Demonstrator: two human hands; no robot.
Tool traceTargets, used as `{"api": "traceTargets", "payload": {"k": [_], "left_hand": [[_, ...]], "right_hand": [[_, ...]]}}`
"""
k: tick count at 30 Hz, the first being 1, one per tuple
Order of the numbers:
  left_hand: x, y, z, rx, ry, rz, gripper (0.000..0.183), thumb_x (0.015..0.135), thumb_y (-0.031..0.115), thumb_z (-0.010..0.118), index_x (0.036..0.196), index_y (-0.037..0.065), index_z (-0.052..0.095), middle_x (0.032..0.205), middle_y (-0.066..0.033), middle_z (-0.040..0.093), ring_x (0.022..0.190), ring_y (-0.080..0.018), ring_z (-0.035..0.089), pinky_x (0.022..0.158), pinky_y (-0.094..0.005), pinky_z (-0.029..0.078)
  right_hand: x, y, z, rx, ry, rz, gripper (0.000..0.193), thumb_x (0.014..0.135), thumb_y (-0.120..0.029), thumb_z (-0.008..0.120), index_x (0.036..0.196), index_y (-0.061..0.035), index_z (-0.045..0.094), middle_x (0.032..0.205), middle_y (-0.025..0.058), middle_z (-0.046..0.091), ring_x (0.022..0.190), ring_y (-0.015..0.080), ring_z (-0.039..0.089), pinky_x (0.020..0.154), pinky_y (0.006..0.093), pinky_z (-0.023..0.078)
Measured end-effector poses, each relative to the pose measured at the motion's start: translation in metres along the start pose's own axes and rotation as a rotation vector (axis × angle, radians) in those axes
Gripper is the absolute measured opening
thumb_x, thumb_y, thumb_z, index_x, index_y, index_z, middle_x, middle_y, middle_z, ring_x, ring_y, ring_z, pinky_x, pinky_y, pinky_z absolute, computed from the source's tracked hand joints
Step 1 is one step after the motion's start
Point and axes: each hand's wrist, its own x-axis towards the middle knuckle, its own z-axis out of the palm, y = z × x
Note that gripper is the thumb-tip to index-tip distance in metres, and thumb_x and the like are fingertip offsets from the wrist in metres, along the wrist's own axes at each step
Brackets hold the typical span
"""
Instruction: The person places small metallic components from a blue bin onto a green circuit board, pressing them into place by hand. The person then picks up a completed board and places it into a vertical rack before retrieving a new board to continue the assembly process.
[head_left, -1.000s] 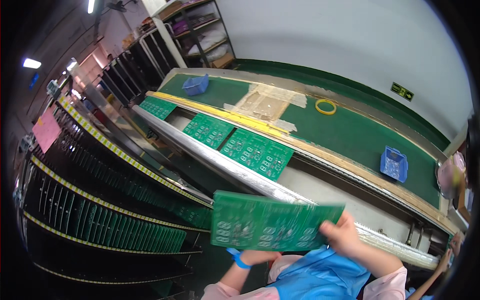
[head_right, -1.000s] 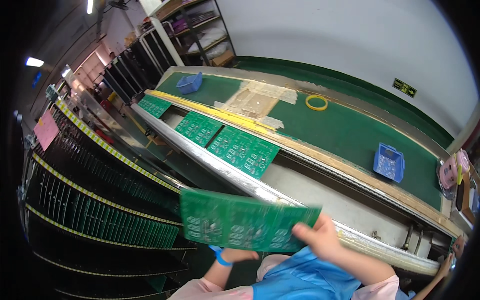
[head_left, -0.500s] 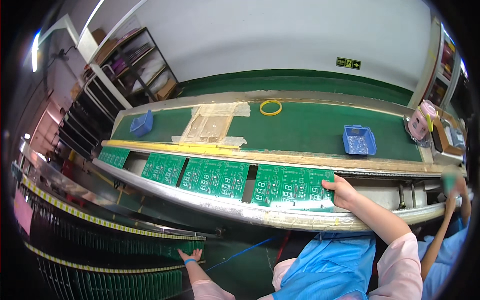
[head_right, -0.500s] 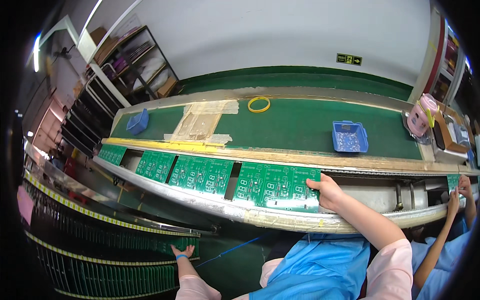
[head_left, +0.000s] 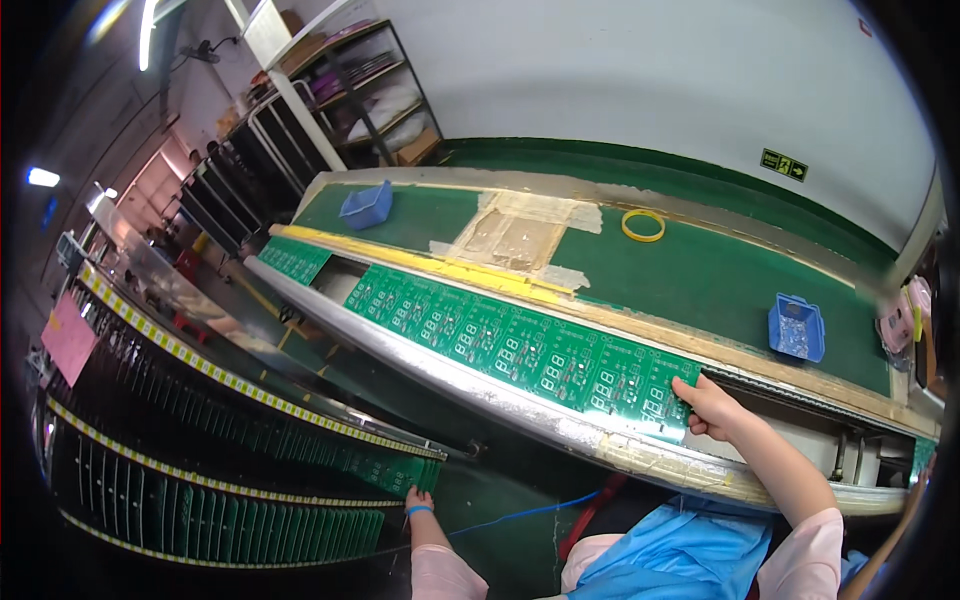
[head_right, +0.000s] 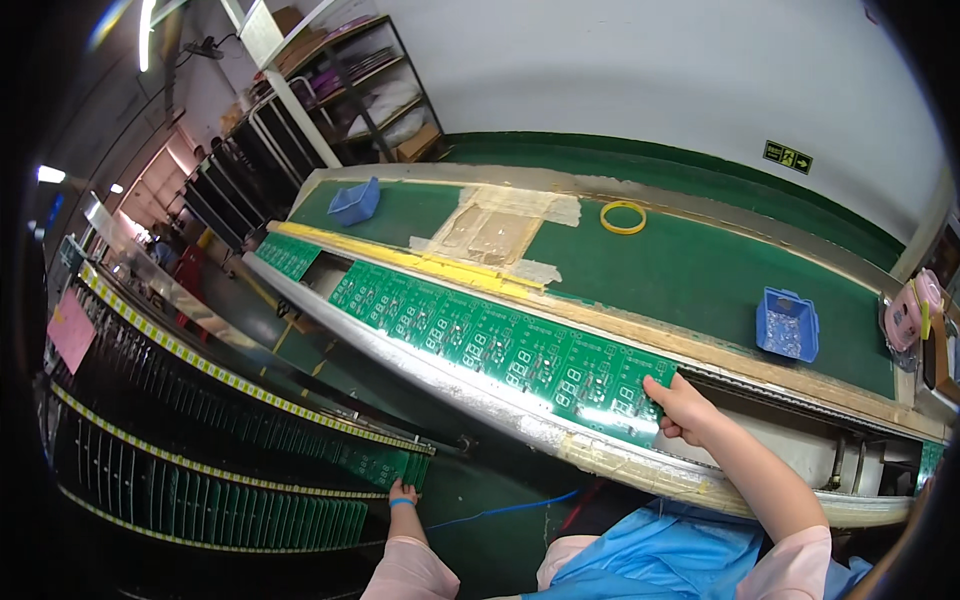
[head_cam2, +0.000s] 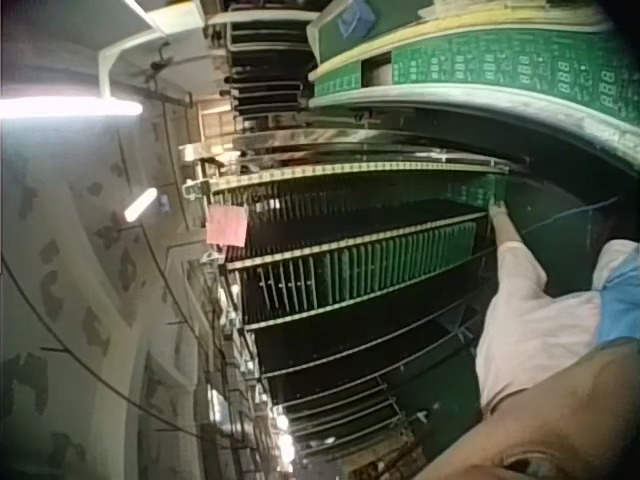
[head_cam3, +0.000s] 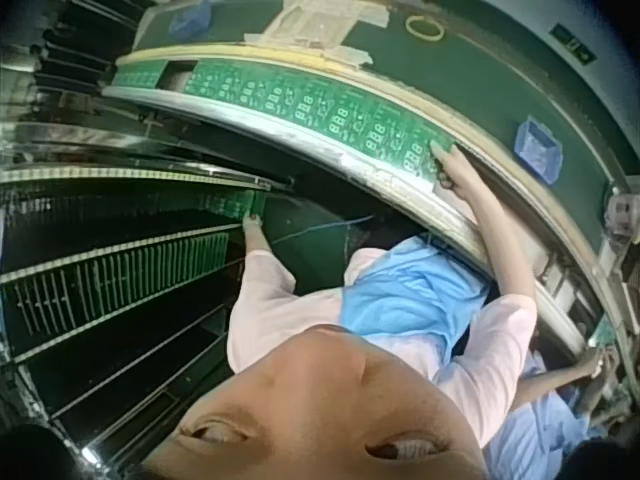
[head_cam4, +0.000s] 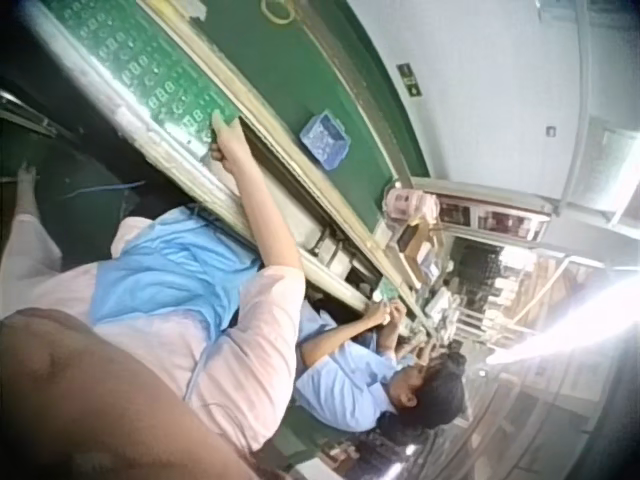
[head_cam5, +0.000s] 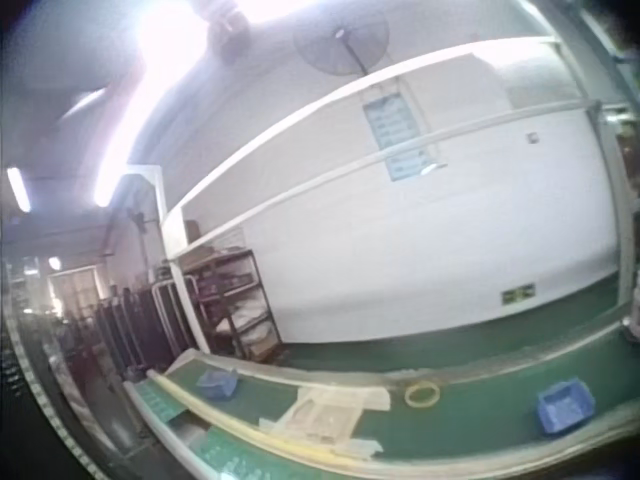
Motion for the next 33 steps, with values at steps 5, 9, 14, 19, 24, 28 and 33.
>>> {"api": "traceTargets", "payload": {"k": [5, 9, 14, 19, 24, 28, 33], "left_hand": [[-0.023, -0.03, -0.026, -0.187, -0.285, 0.183, 0.027, 0.077, -0.016, 0.06, 0.097, 0.002, 0.061, 0.097, -0.0088, 0.064, 0.083, -0.0185, 0.064, 0.069, -0.0272, 0.056], [-0.095, -0.087, -0.071, -0.027, -0.53, -0.26, 0.036, 0.079, -0.021, 0.056, 0.105, 0.003, 0.062, 0.102, -0.0083, 0.066, 0.091, -0.0191, 0.065, 0.078, -0.0288, 0.057], [-0.268, -0.1, -0.081, -0.146, -0.989, -0.569, 0.046, 0.077, -0.023, 0.058, 0.116, 0.002, 0.058, 0.105, -0.0098, 0.066, 0.099, -0.0219, 0.065, 0.083, -0.0313, 0.057], [-0.437, -0.064, 0.009, 0.197, -1.449, -0.138, 0.035, 0.071, -0.015, 0.073, 0.103, -0.003, 0.063, 0.094, -0.0079, 0.066, 0.084, -0.0169, 0.066, 0.078, -0.0302, 0.054], [-0.46, -0.068, 0.03, 0.759, -1.665, 0.252, 0.065, 0.071, 0.009, 0.085, 0.128, 0.001, 0.054, 0.121, -0.0116, 0.062, 0.111, -0.0224, 0.058, 0.095, -0.0417, 0.049], [-0.256, -0.066, 0.036, 0.922, -1.118, -0.081, 0.061, 0.089, 0.027, 0.07, 0.137, 0.0, 0.046, 0.134, -0.0181, 0.052, 0.12, -0.0309, 0.055, 0.098, -0.0435, 0.048], [-0.077, 0.007, 0.038, 0.65, -0.272, -0.159, 0.118, 0.068, 0.062, 0.08, 0.148, -0.003, 0.023, 0.148, -0.0231, 0.035, 0.134, -0.037, 0.042, 0.103, -0.0505, 0.044]], "right_hand": [[0.005, -0.028, 0.041, 0.296, -0.2, 0.01, 0.042, 0.099, -0.045, 0.053, 0.12, -0.0101, 0.045, 0.092, 0.0051, 0.052, 0.058, 0.0115, 0.048, 0.047, 0.0221, 0.043], [-0.026, -0.023, 0.04, 0.064, -0.008, -0.102, 0.042, 0.099, -0.038, 0.053, 0.124, -0.0068, 0.042, 0.089, 0.006, 0.05, 0.06, 0.0104, 0.047, 0.048, 0.0214, 0.036], [-0.078, 0.029, 0.03, 0.135, -0.146, -0.513, 0.053, 0.087, -0.015, 0.071, 0.13, -0.0071, 0.042, 0.089, 0.0043, 0.052, 0.065, 0.0108, 0.052, 0.057, 0.0271, 0.045], [-0.141, 0.048, 0.089, -0.231, -0.458, -0.998, 0.085, 0.081, -0.02, 0.08, 0.146, -0.0016, 0.029, 0.143, 0.0233, 0.044, 0.129, 0.0296, 0.051, 0.102, 0.0384, 0.046], [-0.147, 0.074, 0.085, 0.125, -0.387, -0.686, 0.043, 0.089, -0.012, 0.071, 0.126, 0.0009, 0.055, 0.113, 0.0092, 0.066, 0.102, 0.0146, 0.062, 0.09, 0.0311, 0.051], [-0.129, 0.06, 0.014, 0.648, -0.196, -0.431, 0.033, 0.089, -0.005, 0.065, 0.122, -0.0035, 0.057, 0.114, 0.0094, 0.067, 0.1, 0.02, 0.065, 0.086, 0.0388, 0.054], [-0.097, 0.062, -0.075, 0.707, 0.016, -0.281, 0.035, 0.093, -0.005, 0.055, 0.127, -0.0047, 0.051, 0.118, 0.0121, 0.064, 0.103, 0.0266, 0.066, 0.092, 0.0449, 0.055]]}}
